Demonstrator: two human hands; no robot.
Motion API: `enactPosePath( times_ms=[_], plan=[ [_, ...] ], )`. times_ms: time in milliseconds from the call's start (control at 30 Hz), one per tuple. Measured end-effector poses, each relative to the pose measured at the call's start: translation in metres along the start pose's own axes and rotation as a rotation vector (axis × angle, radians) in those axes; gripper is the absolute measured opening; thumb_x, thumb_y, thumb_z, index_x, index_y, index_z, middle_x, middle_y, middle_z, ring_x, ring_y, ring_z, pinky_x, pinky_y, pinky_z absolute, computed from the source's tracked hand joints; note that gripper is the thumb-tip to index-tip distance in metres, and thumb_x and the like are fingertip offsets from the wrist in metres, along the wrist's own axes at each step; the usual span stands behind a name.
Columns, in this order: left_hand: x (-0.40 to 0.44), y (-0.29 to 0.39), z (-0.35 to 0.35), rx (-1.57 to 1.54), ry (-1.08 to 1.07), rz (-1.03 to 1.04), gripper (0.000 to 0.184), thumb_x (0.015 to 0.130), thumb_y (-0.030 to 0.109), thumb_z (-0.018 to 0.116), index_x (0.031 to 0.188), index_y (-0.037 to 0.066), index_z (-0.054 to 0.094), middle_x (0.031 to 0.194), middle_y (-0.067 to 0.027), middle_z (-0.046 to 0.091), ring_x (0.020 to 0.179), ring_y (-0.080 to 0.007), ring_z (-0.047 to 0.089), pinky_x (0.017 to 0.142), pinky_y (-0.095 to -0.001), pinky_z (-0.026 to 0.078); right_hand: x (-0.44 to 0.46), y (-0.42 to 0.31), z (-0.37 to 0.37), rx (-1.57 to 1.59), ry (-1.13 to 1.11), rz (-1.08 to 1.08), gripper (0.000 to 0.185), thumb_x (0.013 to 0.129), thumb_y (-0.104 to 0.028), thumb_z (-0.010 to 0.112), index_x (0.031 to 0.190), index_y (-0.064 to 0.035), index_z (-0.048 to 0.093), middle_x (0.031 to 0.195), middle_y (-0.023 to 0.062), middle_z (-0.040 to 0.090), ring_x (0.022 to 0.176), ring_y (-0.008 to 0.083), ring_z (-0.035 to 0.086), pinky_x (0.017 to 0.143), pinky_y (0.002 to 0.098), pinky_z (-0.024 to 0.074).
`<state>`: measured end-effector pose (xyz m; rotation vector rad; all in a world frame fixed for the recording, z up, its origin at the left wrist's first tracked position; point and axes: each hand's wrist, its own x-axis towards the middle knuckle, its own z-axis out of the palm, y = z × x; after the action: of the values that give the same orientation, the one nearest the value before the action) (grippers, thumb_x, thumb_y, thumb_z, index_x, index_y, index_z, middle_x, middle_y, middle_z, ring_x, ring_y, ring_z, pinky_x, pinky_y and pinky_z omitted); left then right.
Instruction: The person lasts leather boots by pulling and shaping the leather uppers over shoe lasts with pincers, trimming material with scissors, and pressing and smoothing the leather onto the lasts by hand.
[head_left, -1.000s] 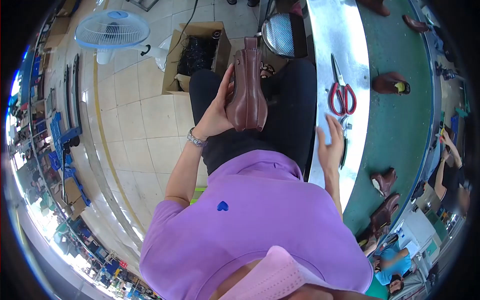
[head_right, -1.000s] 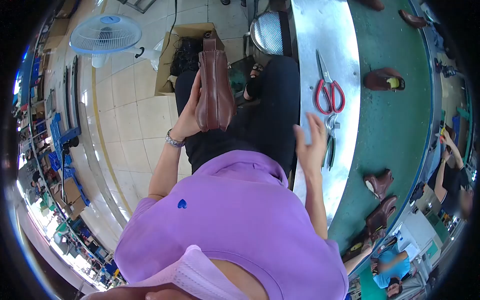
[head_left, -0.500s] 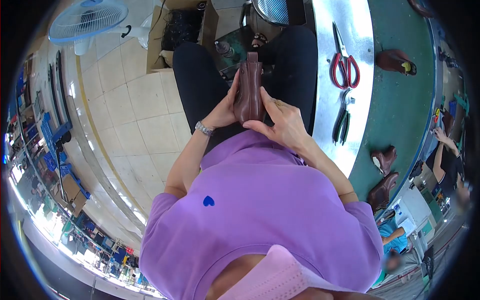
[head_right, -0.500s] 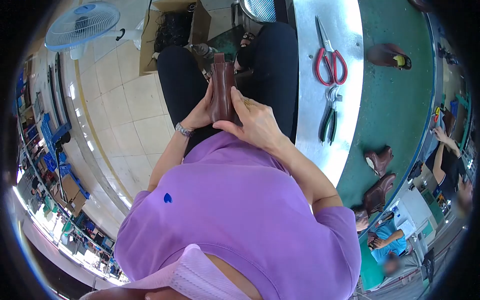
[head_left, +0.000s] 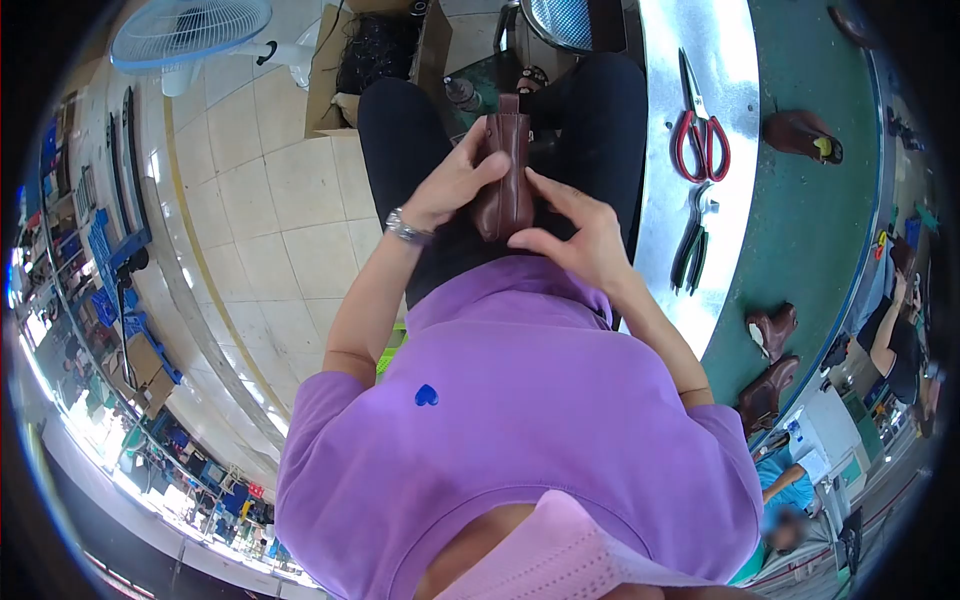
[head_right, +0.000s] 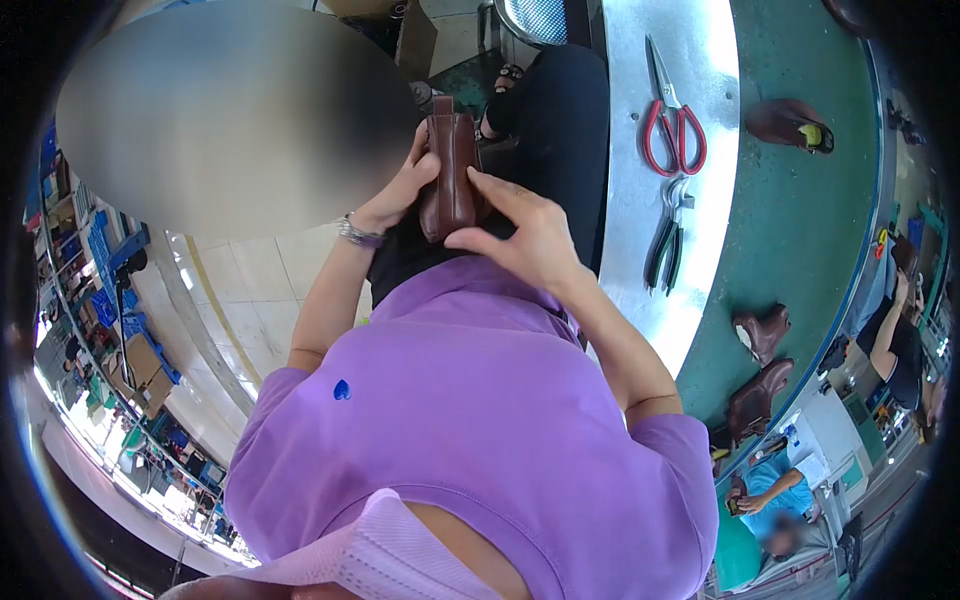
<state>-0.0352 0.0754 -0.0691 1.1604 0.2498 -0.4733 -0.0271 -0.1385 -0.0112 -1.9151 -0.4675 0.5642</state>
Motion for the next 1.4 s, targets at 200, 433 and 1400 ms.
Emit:
enactPosePath(
  times_ms=[200,433,1400],
  plan=[
    [0.002,0.007,0.032,-0.061,0.140,0.026,0.047,0.090,0.037,0.071,0.120,0.006,0.050,0.109,-0.0046,0.058,0.100,-0.0095,0.054,0.089,-0.0272,0.046,0.036,0.009,-0.027,0.260,-0.160,0.351,0.079,0.079,-0.031,0.080,0.140,0.0044,0.045,0.105,0.0163,0.069,0.100,0.0216,0.067,0.090,0.0335,0.0512],
    [0.004,-0.006,0.035,0.040,0.228,0.125,0.048,0.090,0.026,0.071,0.126,0.002,0.051,0.115,-0.0079,0.059,0.105,-0.0137,0.057,0.091,-0.0295,0.047,0.057,0.002,-0.033,-0.080,-0.231,0.164,0.091,0.069,-0.050,0.083,0.132,0.0079,0.051,0.092,0.0216,0.070,0.086,0.0269,0.070,0.078,0.0350,0.0541],
    [0.048,0.067,0.044,-0.208,-0.154,-0.006,0.056,0.105,0.047,0.034,0.143,0.007,0.039,0.140,-0.0189,0.049,0.125,-0.0356,0.052,0.106,-0.0485,0.042,-0.123,0.103,-0.211,0.171,1.627,0.117,0.087,0.081,-0.019,0.078,0.150,0.0007,0.028,0.145,0.0217,0.044,0.127,0.0276,0.050,0.106,0.0360,0.0401]
  ],
)
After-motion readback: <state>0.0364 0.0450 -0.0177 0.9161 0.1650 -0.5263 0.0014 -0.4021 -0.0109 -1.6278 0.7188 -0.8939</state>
